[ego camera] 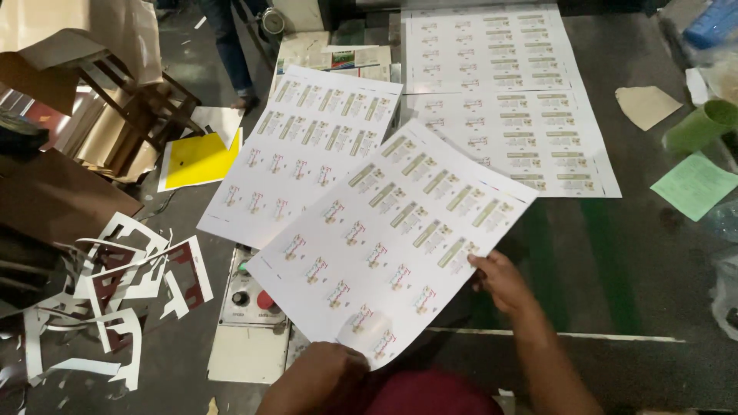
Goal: The person sorts through a stack of printed papers on a cluttered workbench. They pick up sheets, flip through them, and place them back down or move them to the side. The camera is extremely unstable, shaking and swinging rapidly throughout the task.
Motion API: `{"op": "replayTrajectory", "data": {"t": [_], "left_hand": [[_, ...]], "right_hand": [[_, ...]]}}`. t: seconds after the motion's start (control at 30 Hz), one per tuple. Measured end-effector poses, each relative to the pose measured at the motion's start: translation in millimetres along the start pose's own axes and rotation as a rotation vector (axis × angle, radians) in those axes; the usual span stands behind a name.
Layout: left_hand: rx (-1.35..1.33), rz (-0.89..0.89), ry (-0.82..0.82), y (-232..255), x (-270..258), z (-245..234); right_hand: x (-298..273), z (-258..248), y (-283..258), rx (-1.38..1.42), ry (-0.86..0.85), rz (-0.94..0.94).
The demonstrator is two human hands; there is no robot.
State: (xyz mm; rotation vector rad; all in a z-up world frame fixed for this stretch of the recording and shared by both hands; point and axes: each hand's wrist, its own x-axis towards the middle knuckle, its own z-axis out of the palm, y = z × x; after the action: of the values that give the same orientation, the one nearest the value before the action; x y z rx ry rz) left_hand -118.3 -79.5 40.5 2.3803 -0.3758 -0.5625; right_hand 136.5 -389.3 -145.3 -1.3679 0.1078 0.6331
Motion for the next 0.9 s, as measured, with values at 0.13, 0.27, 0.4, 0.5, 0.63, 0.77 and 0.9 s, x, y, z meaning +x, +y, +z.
{"op": "replayTrajectory", "data": {"t": [0.13,0.27,0.4,0.5,0.63,0.77,0.9], "left_hand": [[-0.107,-0.266,-0.025,32.4,-0.4,-30.1],[-0.067,-0.289,0.204,0.0,27.5,-17.5],[0.163,-0.160,0.768,-47.8,63.1,-18.5],[0.277,-0.166,0.929,-77.4,84.9,-20.7],[0.576,-0.243,0.990,-82.7,95.0,-30.4],[0.684,-0.432,0.868,-79.4,93.9,-36.7],[0.483,-0.557,0.628,-90.3,92.6,-36.4]], "right_hand": [[-34.3,-34.4,17.5,-0.045,0.123,0.017],[-49.8,-93.8,50.2,0.006,0.273,-0.029],[-72.0,-128.9,48.1,0.074,0.458,-0.126],[-81.6,-157.0,51.4,0.080,0.583,-0.137],[-83.5,-182.5,61.6,0.116,0.614,-0.157],[-74.0,-176.3,58.1,0.139,0.606,-0.109],[-63.0,-151.7,36.8,0.096,0.527,-0.083]]}}
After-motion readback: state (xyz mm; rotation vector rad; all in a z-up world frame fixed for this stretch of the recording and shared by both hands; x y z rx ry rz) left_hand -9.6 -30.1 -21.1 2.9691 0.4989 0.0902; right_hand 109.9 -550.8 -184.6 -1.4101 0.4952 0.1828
